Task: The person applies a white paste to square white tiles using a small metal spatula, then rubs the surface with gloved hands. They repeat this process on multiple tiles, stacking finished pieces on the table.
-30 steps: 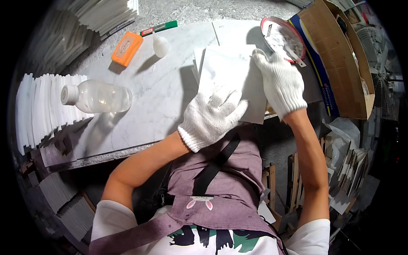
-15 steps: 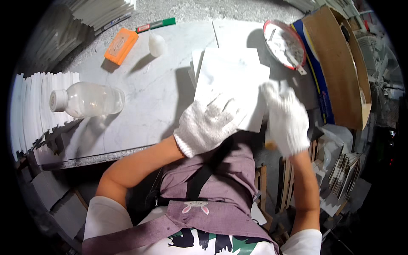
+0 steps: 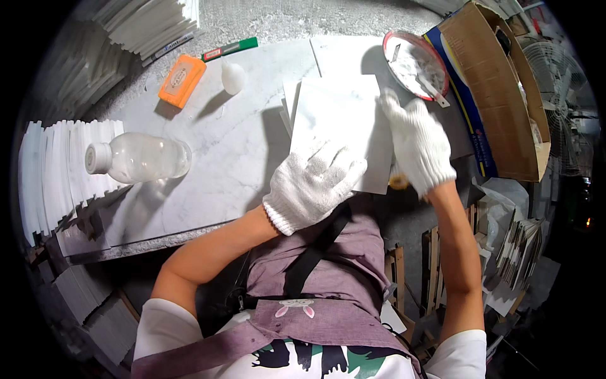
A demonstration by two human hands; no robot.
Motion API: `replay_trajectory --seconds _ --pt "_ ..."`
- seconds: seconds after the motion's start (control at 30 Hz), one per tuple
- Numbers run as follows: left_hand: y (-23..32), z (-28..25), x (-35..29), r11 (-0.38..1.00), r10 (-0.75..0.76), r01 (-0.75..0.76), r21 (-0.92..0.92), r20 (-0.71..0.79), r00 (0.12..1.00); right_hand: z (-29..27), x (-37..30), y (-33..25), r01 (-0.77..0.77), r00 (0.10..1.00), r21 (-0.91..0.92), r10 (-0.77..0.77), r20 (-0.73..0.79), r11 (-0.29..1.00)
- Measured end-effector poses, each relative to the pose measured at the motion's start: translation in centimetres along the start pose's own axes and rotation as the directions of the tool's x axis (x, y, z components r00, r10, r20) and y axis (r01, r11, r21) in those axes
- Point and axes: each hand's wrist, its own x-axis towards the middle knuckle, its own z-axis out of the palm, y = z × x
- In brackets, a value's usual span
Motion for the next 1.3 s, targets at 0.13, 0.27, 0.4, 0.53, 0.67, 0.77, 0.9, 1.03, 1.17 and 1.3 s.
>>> replay_trajectory --seconds 0.13,0.27,0.4,0.53,0.67,0.77,0.9,1.03,1.17,1.3 --pt "0.1 0.0 -0.5 0.999 -0.018 0.019 -0.042 0.035 0.999 0.9 -4.9 0.2 0.065 0.998 0.17 -0.063 -0.013 0.983" --pt "0.0 0.1 0.0 1.0 0.028 -0.028 -0.014 0.044 0.999 1.1 0.1 1.1 -0.042 0.996 0.074 0.048 -0.078 0.996" --pt "0.0 -0.2 0.0 1.0 0.007 -0.006 -0.026 0.03 1.0 0.6 -1.6 0.6 0.076 0.992 0.136 -0.061 -0.106 0.988" --pt "-0.1 0.0 -0.3 0.999 -0.003 0.005 -0.047 0.053 0.999 1.0 -4.7 0.6 0.145 0.982 0.157 -0.123 -0.142 0.977" --pt "0.3 -0.5 0.3 0.999 0.024 -0.021 -0.035 0.073 0.997 0.8 -0.2 1.9 -0.011 0.998 0.081 0.016 -0.06 0.997" --pt "0.1 -0.1 -0.2 1.0 0.027 -0.027 0.0 0.025 0.999 0.4 -2.1 0.8 0.087 0.992 0.051 -0.081 -0.094 0.995" --pt "0.1 -0.1 -0.3 0.999 -0.008 0.01 -0.031 0.06 0.998 0.3 -5.2 -0.2 0.12 0.993 0.387 -0.103 -0.063 0.914" --pt "0.3 -0.6 0.1 0.999 0.02 -0.017 -0.035 0.081 0.997 -0.1 -0.4 0.4 0.057 0.998 0.026 -0.057 -0.019 0.998" --pt "0.5 -0.8 0.6 0.999 0.027 -0.024 -0.027 0.112 0.993 0.7 0.7 1.7 0.035 0.999 0.088 -0.033 -0.016 0.996" --pt "0.5 -0.6 0.2 0.999 0.033 -0.031 -0.022 0.084 0.996 -0.2 -4.3 2.0 0.032 0.999 0.177 -0.037 0.026 0.984"
